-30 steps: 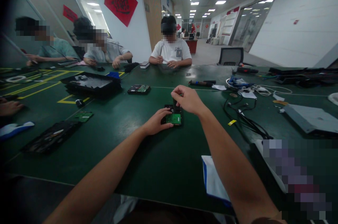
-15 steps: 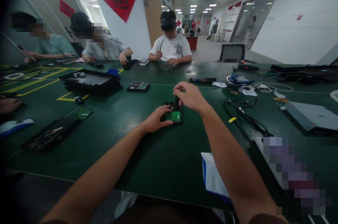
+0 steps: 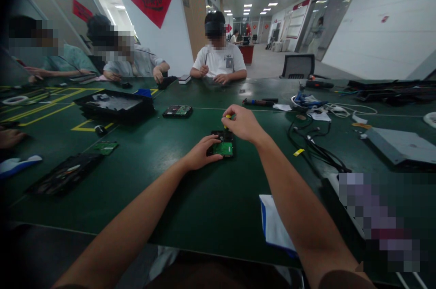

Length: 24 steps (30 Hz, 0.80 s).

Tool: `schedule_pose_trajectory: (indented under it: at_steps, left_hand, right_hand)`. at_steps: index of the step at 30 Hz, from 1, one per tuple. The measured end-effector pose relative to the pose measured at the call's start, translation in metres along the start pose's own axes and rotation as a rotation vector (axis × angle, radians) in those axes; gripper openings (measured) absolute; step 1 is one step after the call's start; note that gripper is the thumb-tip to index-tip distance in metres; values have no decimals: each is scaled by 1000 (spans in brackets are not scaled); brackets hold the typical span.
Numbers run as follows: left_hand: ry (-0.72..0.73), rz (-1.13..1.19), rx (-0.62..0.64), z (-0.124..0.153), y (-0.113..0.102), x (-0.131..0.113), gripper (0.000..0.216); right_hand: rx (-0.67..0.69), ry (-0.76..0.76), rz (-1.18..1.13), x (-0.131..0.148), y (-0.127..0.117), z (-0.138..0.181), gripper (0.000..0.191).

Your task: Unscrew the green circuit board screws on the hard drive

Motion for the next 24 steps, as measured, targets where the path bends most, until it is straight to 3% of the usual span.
schedule_pose_trajectory:
  at_steps: [9,12,18,24]
  left_hand:
    - [3,-11,3,0,1,1,68]
    - [12,-14,3,-1,1,1,67]
    - [-6,-3,5,0,0,-1,66]
    - [-6,-10,8,-1,0,2,66]
  right_hand:
    - [121,29,-240,4,7,-2,20]
    - [132,19,-191,3,7,-3,22]
    - [17,52,-49,0,1,-2,17]
    - [97,21,-186,4,4,-1,22]
Point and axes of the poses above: each hand's wrist, its own z-axis away from the middle knuckle, its own y-axis out of the palm, x = y × z, the point moved 4 cm from there along -z, towards the middle knuckle, and after that the axes turned 13 degrees about z, right-handed, at the moved point
